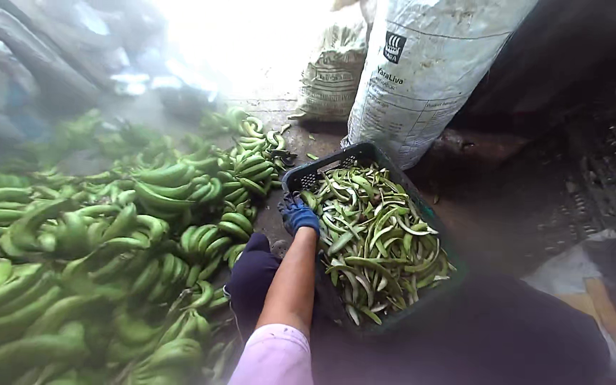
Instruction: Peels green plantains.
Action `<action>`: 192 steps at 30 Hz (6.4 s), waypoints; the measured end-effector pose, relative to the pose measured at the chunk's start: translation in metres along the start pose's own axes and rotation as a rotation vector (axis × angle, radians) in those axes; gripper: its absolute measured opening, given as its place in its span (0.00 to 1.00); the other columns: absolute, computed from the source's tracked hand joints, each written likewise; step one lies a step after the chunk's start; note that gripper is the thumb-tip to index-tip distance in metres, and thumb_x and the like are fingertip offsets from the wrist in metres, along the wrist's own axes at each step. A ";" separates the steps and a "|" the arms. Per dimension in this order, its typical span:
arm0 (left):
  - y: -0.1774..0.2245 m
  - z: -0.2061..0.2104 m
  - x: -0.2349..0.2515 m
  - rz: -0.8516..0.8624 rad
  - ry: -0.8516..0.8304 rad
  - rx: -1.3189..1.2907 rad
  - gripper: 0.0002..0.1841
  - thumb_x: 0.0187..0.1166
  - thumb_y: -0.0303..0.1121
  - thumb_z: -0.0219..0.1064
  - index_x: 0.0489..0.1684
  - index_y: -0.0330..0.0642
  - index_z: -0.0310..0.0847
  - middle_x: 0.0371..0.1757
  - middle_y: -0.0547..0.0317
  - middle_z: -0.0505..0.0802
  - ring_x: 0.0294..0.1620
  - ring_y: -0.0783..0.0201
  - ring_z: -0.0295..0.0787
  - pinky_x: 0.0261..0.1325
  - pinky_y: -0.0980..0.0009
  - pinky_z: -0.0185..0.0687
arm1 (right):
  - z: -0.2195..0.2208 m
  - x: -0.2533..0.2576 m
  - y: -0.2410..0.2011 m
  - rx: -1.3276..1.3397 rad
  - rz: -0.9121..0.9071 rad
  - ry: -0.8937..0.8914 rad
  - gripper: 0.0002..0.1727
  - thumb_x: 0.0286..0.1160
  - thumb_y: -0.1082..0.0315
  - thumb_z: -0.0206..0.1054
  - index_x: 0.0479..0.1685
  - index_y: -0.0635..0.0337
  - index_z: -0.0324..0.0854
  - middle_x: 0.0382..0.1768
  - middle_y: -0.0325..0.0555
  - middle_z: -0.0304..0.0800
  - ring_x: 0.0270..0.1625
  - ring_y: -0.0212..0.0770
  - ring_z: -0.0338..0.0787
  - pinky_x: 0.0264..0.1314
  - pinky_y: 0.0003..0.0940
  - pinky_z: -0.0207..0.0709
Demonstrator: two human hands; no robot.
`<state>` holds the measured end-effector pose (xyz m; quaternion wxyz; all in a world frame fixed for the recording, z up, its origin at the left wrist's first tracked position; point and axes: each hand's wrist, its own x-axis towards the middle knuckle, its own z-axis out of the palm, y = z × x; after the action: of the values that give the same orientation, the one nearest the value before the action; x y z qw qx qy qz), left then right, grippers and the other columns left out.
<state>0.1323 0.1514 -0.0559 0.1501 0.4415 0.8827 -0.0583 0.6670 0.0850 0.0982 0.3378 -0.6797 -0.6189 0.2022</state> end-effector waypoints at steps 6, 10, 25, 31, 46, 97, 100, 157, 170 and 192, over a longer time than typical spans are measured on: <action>0.003 -0.048 -0.014 0.104 -0.020 -0.059 0.30 0.73 0.56 0.70 0.68 0.45 0.84 0.86 0.40 0.71 0.86 0.31 0.60 0.81 0.25 0.50 | 0.107 0.029 -0.123 -0.019 -0.223 -0.384 0.31 0.79 0.46 0.66 0.77 0.52 0.74 0.45 0.50 0.90 0.40 0.43 0.90 0.45 0.52 0.85; 0.020 -0.120 -0.061 0.397 -0.012 -0.001 0.25 0.80 0.58 0.62 0.57 0.48 0.89 0.79 0.47 0.80 0.83 0.37 0.67 0.77 0.27 0.57 | 0.155 0.033 -0.154 0.117 -0.287 -0.522 0.29 0.78 0.60 0.71 0.80 0.51 0.73 0.47 0.50 0.92 0.43 0.42 0.92 0.48 0.50 0.87; 0.070 -0.093 -0.121 0.470 -0.803 -1.474 0.33 0.87 0.58 0.56 0.90 0.61 0.58 0.79 0.49 0.77 0.71 0.50 0.82 0.64 0.49 0.84 | 0.207 0.047 -0.148 1.109 -0.075 -0.338 0.20 0.87 0.60 0.59 0.74 0.49 0.74 0.59 0.41 0.89 0.54 0.38 0.91 0.54 0.38 0.89; 0.053 -0.102 -0.110 0.611 -0.297 -1.731 0.20 0.84 0.43 0.64 0.74 0.58 0.73 0.51 0.64 0.90 0.42 0.70 0.87 0.42 0.70 0.87 | 0.208 0.033 -0.159 0.492 -0.120 -0.452 0.28 0.77 0.58 0.73 0.76 0.46 0.72 0.42 0.38 0.92 0.37 0.34 0.92 0.42 0.37 0.90; 0.020 -0.136 -0.099 0.798 -0.276 -1.682 0.30 0.76 0.39 0.68 0.81 0.45 0.70 0.59 0.57 0.90 0.52 0.64 0.89 0.54 0.63 0.90 | 0.213 0.023 -0.152 0.426 -0.028 -0.914 0.28 0.87 0.46 0.57 0.82 0.47 0.72 0.44 0.43 0.93 0.33 0.36 0.90 0.36 0.32 0.87; 0.053 -0.126 -0.109 0.470 -0.164 -1.667 0.21 0.94 0.39 0.41 0.73 0.39 0.70 0.53 0.58 0.86 0.50 0.72 0.83 0.55 0.71 0.84 | 0.202 0.036 -0.162 0.034 -0.759 -0.423 0.33 0.79 0.44 0.61 0.85 0.38 0.72 0.60 0.46 0.88 0.60 0.45 0.86 0.63 0.51 0.79; 0.062 -0.127 -0.105 0.263 -0.089 -1.939 0.18 0.95 0.41 0.43 0.72 0.43 0.67 0.50 0.59 0.85 0.44 0.71 0.86 0.46 0.70 0.88 | 0.206 0.025 -0.161 -0.007 -0.831 -0.383 0.32 0.72 0.46 0.68 0.79 0.39 0.79 0.59 0.49 0.89 0.62 0.50 0.87 0.64 0.54 0.79; 0.047 -0.122 -0.109 0.446 -0.413 -1.722 0.22 0.95 0.44 0.35 0.48 0.47 0.77 0.32 0.65 0.89 0.32 0.73 0.86 0.35 0.73 0.85 | 0.188 0.032 -0.161 -0.107 -0.879 -0.437 0.31 0.72 0.46 0.69 0.78 0.40 0.80 0.56 0.54 0.90 0.55 0.57 0.90 0.52 0.59 0.83; 0.043 -0.113 -0.097 0.657 -0.082 -1.555 0.22 0.93 0.36 0.41 0.73 0.35 0.74 0.57 0.54 0.89 0.54 0.69 0.86 0.61 0.68 0.85 | 0.182 0.033 -0.153 0.144 -0.647 -0.602 0.32 0.75 0.47 0.66 0.80 0.45 0.76 0.57 0.40 0.88 0.55 0.34 0.87 0.58 0.39 0.84; 0.069 -0.099 -0.138 0.456 -0.649 -1.492 0.31 0.93 0.44 0.50 0.94 0.50 0.45 0.82 0.42 0.73 0.59 0.49 0.91 0.52 0.54 0.93 | 0.194 -0.002 -0.133 0.784 0.371 -0.688 0.20 0.82 0.61 0.64 0.69 0.58 0.75 0.41 0.46 0.89 0.27 0.36 0.85 0.26 0.31 0.80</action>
<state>0.2442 0.1111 0.0838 0.6565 0.3554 0.4924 0.4476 0.4390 0.1238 0.0582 0.3026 -0.4957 -0.4417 0.6838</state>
